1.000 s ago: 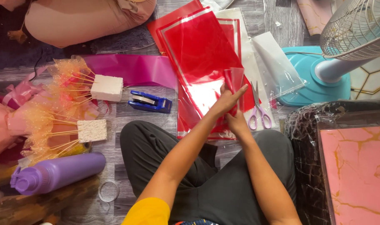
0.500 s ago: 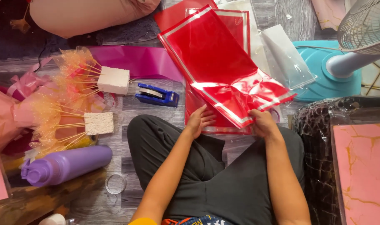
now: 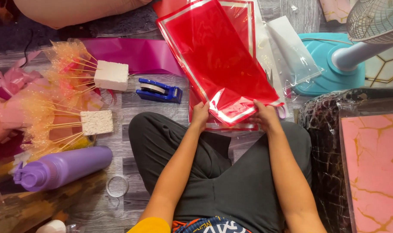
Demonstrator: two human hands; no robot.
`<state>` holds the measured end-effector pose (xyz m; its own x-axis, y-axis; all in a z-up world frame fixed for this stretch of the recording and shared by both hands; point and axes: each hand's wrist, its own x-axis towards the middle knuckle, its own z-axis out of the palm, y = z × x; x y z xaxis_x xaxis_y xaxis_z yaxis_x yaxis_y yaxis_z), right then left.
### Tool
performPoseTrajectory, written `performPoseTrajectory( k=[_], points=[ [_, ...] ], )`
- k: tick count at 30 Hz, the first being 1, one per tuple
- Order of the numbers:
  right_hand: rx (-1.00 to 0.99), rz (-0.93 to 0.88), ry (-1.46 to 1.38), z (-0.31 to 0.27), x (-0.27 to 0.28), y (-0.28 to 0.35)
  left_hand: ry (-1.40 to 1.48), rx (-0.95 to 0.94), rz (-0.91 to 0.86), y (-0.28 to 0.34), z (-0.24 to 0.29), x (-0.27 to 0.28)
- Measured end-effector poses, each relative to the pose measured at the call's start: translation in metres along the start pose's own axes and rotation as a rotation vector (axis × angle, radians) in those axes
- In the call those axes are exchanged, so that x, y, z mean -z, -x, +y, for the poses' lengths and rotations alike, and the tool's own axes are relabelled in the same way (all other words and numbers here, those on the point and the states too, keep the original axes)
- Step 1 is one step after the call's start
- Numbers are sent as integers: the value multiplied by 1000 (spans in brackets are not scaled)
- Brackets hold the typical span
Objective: Cutting red plastic wrapping sheets with scissors and organizing them into a stack on the floor.
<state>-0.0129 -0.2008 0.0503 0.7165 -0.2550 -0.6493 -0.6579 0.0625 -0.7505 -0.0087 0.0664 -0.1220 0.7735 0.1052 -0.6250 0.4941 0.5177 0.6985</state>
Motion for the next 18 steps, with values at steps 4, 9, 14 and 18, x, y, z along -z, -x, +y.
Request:
performPoseTrajectory(
  k=[4,9,14,18],
  points=[
    [38,122,-102,16,21,-39,-120,-116,59,7,8,-2],
    [93,236,-186,19,44,-78,-117,-162,132,77,64,-21],
    [269,333,20,7,33,-62,-245,-197,189,114,93,-36],
    [435,528,715,4,41,-57,-305,-207,216,118,93,-40]
  ],
)
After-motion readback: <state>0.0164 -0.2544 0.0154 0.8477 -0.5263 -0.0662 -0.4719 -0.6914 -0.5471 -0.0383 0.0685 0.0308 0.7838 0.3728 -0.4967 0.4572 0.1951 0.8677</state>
